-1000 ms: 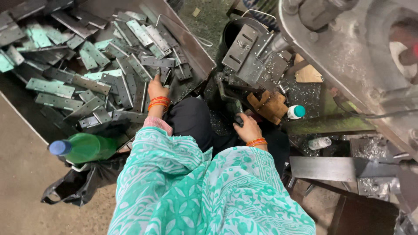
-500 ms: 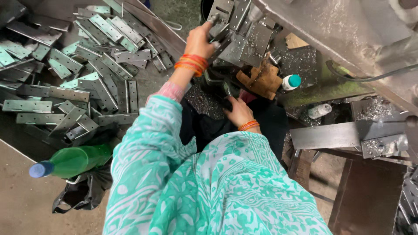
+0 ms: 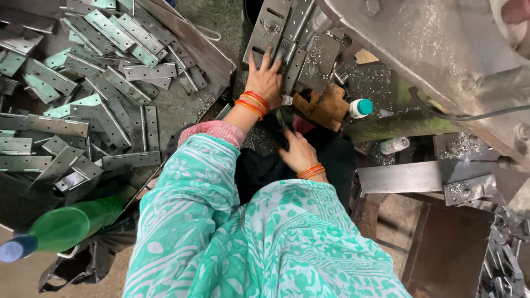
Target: The person repeatedly picks up metal brackets from a bin, places them into a press machine, and operates the lever to process them. The person then removes the processed brackets and places them back into the bin.
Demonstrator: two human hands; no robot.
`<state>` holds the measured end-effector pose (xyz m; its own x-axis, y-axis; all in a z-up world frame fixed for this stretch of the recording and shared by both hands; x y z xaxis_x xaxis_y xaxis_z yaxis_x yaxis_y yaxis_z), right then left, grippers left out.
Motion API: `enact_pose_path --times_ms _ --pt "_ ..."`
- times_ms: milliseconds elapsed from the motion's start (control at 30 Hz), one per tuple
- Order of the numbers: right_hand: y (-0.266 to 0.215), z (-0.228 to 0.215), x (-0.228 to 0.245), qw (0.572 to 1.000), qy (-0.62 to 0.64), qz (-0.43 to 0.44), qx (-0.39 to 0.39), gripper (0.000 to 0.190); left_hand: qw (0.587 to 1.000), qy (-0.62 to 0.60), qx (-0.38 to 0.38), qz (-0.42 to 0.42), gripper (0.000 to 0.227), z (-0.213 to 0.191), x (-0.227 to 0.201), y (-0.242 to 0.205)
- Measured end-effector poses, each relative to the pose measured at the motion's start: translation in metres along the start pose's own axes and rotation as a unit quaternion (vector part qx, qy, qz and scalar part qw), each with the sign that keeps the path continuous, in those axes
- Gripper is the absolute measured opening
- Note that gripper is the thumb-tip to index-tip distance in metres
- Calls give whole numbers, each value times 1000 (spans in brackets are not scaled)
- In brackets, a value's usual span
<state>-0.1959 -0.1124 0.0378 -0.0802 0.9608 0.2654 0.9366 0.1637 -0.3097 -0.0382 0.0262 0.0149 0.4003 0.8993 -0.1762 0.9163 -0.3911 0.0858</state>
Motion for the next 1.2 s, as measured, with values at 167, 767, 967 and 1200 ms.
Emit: enact_pose_path --times_ms 167,767,967,1200 --pt "5 -14 0 999 -34 1 14 56 1000 7 -2 17 32 -4 2 5" --pt "15 -30 10 998 -59 -25 10 57 998 -54 18 25 57 -7 9 39" --pt "18 -17 -4 997 -70 -19 4 55 998 -62 17 28 54 -5 8 47" --pt "-19 77 -14 986 49 -42 -151 52 998 -52 -8 28 41 6 4 50"
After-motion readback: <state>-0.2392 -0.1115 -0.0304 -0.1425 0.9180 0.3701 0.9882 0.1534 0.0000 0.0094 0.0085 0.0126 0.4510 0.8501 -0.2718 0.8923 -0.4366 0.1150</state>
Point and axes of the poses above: each hand's wrist, its own y-axis towards the middle knuckle, its own z-axis out of the palm, x = y × z, the point moved 4 cm from there along y, towards the middle knuckle, and after that the axes turned 2 degrees about -y, right-handed, at the moved point
